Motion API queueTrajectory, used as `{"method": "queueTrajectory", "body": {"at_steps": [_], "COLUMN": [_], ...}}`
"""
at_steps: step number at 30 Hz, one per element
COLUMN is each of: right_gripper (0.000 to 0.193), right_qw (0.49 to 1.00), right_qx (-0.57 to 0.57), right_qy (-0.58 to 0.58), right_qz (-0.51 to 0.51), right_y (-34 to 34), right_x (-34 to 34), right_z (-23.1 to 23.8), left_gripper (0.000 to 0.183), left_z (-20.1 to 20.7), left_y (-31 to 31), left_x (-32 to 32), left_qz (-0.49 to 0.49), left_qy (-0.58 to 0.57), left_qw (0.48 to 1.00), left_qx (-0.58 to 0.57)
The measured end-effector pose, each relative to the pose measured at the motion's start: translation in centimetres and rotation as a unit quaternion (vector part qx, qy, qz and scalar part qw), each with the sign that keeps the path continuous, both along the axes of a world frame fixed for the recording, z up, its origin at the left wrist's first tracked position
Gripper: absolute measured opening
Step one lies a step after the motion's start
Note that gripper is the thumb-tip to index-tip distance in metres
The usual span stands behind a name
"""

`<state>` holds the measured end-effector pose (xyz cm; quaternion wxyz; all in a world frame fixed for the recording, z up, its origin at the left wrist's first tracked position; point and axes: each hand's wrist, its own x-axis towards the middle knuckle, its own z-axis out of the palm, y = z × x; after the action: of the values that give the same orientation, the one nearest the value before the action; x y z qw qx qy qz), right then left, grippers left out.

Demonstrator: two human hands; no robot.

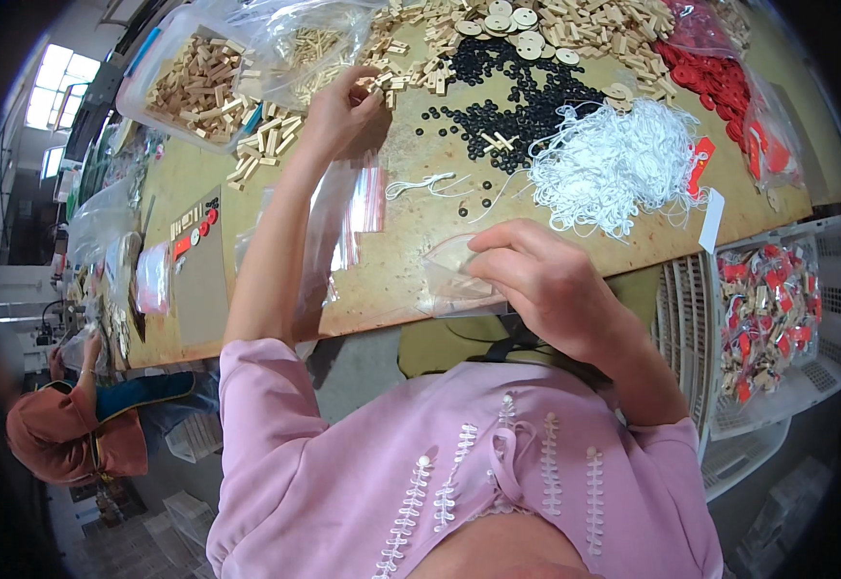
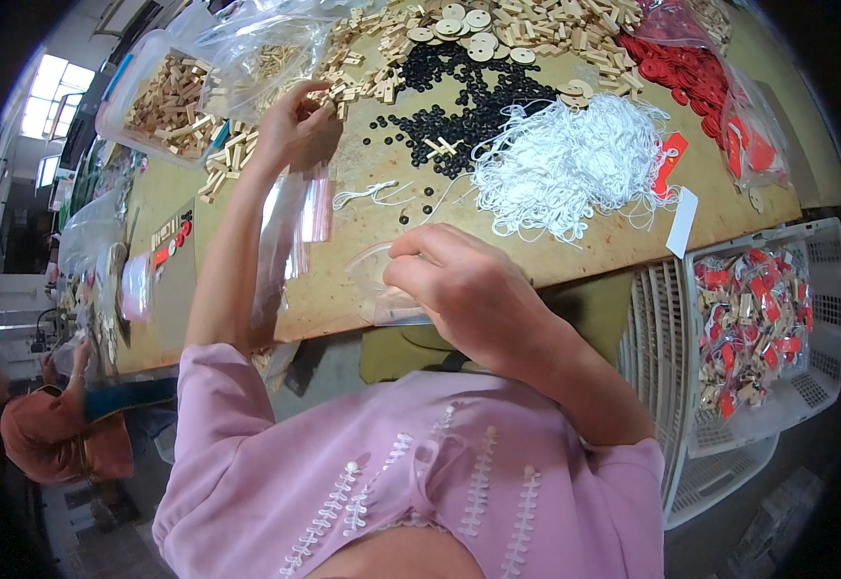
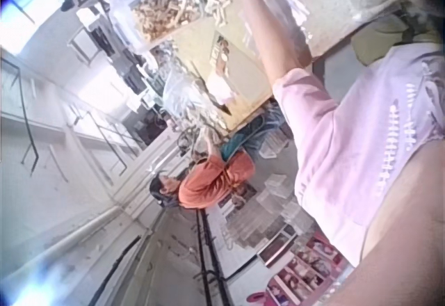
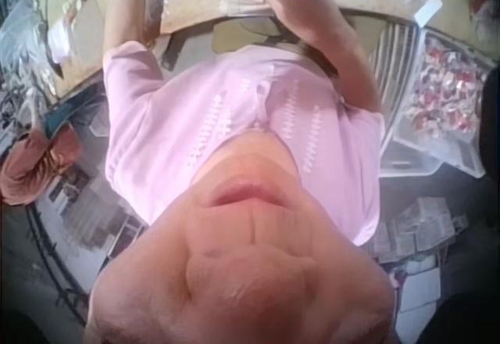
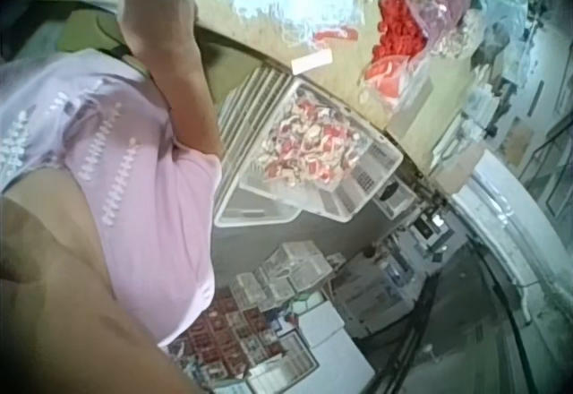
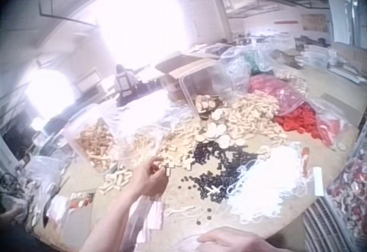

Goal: The person assembles small craft kits by placing wooden beads, black beads, white string, and a red flag into clear plastic bags. The person handles each item by hand, opens the bags, inserts the components, and seals them before moving to the next unit.

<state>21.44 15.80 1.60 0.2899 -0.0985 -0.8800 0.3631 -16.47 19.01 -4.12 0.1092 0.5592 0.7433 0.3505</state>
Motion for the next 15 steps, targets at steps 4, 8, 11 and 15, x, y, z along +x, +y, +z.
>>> {"method": "queueTrajectory", "body": {"at_steps": [4, 8, 11, 15], "right_gripper": [0.019, 0.018, 0.017, 0.016], "right_qw": [1.0, 0.999, 0.999, 0.999], "right_qx": [-0.016, -0.031, -0.032, -0.026], "right_qy": [-0.014, -0.013, -0.007, 0.015], "right_qz": [0.001, -0.013, -0.029, -0.019], "right_y": [-0.2, 0.1, 0.5, 0.9], "right_x": [0.3, 0.9, 0.9, 0.1], "right_z": [0.3, -0.2, -0.3, -0.1], "left_gripper": [0.023, 0.024, 0.025, 0.018], "left_z": [0.6, 0.3, 3.2, 9.7], "left_y": [0.5, -0.7, -2.7, -8.1], "left_x": [0.6, -0.5, 3.2, 12.3], "left_qz": [-0.013, 0.007, -0.061, -0.153], "left_qy": [0.172, 0.029, -0.227, -0.36], "left_qw": [0.984, 0.999, 0.972, 0.92], "left_qx": [-0.047, -0.025, -0.009, -0.008]}}
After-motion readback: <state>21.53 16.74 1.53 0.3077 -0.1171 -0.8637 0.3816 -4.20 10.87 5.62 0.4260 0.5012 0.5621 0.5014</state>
